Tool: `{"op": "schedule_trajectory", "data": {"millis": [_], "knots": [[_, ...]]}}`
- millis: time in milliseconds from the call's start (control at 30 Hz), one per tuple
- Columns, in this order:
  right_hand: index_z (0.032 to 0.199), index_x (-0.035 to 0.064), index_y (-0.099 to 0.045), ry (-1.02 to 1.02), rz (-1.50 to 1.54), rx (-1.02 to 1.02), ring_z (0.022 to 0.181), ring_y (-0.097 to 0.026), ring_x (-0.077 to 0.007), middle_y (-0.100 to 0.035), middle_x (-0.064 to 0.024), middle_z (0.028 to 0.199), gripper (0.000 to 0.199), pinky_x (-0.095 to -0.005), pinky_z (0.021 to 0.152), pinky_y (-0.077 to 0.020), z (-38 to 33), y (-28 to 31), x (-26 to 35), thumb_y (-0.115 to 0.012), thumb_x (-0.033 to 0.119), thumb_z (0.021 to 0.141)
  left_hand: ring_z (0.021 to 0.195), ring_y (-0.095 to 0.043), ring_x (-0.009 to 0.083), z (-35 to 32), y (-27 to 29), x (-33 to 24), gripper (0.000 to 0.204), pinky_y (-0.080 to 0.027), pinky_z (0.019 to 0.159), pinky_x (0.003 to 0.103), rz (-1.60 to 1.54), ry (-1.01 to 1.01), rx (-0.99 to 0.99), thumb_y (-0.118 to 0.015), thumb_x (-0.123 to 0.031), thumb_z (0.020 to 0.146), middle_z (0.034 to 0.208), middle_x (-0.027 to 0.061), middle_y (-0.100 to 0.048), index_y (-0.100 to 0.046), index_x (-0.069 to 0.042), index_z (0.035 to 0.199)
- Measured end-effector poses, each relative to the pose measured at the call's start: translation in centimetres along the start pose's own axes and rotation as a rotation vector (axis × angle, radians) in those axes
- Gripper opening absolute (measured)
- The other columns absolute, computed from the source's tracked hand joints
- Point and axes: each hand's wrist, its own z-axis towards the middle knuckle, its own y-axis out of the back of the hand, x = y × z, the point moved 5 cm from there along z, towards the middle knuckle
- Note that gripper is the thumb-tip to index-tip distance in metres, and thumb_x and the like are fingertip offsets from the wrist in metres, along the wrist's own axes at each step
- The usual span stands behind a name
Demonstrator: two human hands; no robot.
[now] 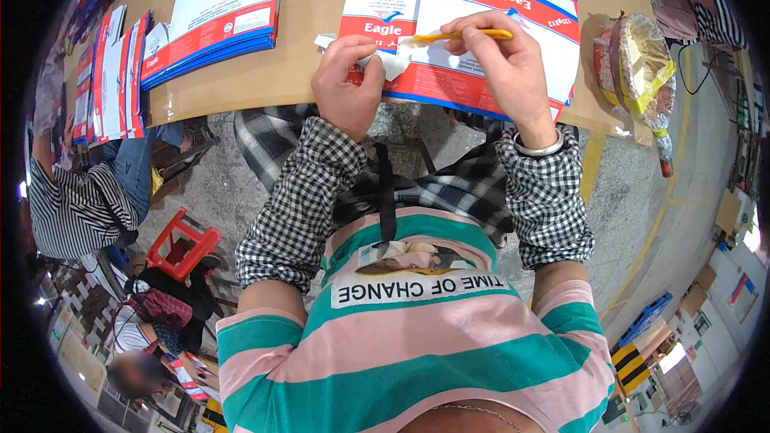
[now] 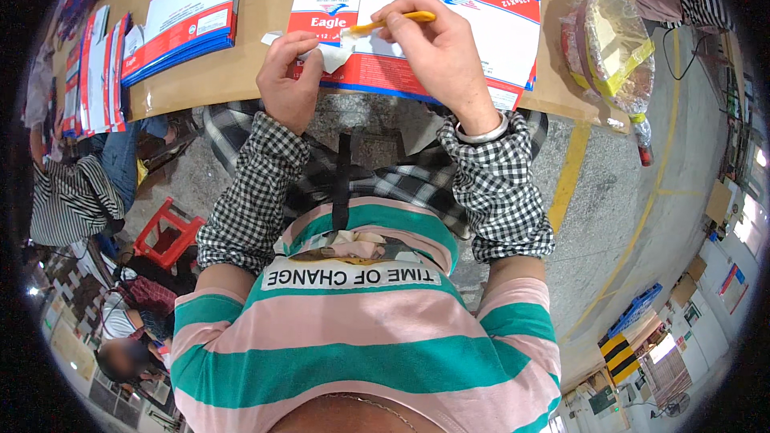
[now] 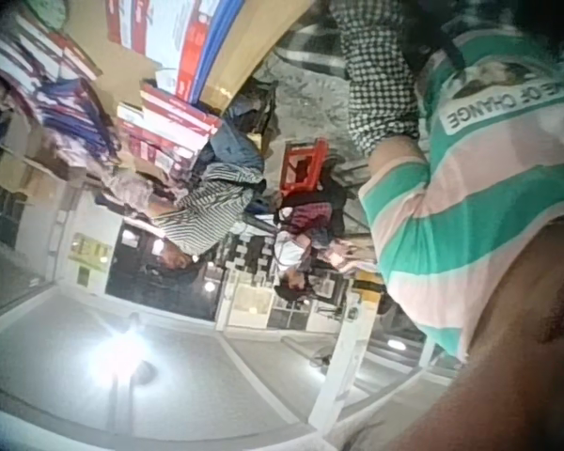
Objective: Apply glue to the edges of paper products and stack them.
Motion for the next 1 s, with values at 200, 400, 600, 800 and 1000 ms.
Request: {"op": "schedule_trajectory", "data": {"millis": [200, 400, 600, 800, 1000], "knots": [[0.092, -0.0026, -0.058, -0.048, 0.006, 0.022, 0.082, -0.06, -0.0123, -0.063, -0.0069, 0.088, 0.013, -0.0244, 0.075, -0.0484, 0.0, -0.2, 0.1, -0.049, 0.006, 0.089, 0.085, -0.06, 0.0238, 0.1, 0.2, -0.4, 0.012, -0.049, 0.075, 0.031, 0.032, -0.022, -0.015, -0.063, 0.0, 0.073, 0.094, 0.013, -0.061, -0.059, 0.0, 0.085], [0.093, -0.0027, -0.057, 0.046, 0.001, -0.084, 0.082, -0.06, -0.0135, -0.063, -0.0086, 0.091, 0.012, -0.0247, 0.076, -0.0485, 0.3, 0.6, 1.0, -0.049, 0.005, 0.089, 0.085, -0.06, 0.0233, 0.1, 0.2, -0.7, 0.011, -0.049, 0.074, 0.031, 0.035, -0.04, -0.037, -0.062, -0.001, 0.074, 0.095, 0.013, -0.06, -0.059, 0.0, 0.084], [0.093, -0.0049, -0.056, 0.194, 0.096, -0.295, 0.08, -0.061, -0.0181, -0.063, -0.0145, 0.093, 0.014, -0.0301, 0.072, -0.0504, -0.4, 3.8, 2.9, -0.046, 0.005, 0.09, 0.082, -0.06, 0.0201, 1.5, 0.3, -0.6, 0.01, -0.049, 0.069, 0.029, 0.017, 0.022, 0.072, -0.059, -0.005, 0.08, 0.094, 0.0126, -0.059, -0.06, 0.001, 0.088], [0.096, -0.0055, -0.051, 0.25, 0.266, -0.465, 0.077, -0.061, -0.0234, -0.06, -0.0204, 0.097, 0.016, -0.0351, 0.073, -0.0498, -4.2, 7.8, 4.3, -0.043, 0.006, 0.091, 0.081, -0.06, 0.0182, 2.8, -0.4, 0.1, 0.017, -0.049, 0.067, 0.028, -0.055, 0.137, 0.25, -0.06, -0.012, 0.081, 0.095, 0.0128, -0.059, -0.062, 0.002, 0.091], [0.097, -0.0038, -0.051, 0.273, 0.356, -0.541, 0.078, -0.06, -0.0247, -0.059, -0.0218, 0.099, 0.017, -0.0351, 0.075, -0.0483, -7.8, 9.6, 4.8, -0.044, 0.01, 0.091, 0.072, -0.056, 0.0176, 4.1, -0.9, 0.6, 0.026, -0.046, 0.067, 0.028, 0.398, 0.095, 0.123, -0.063, -0.023, 0.081, 0.09, 0.0116, -0.058, -0.062, 0.001, 0.092]]}}
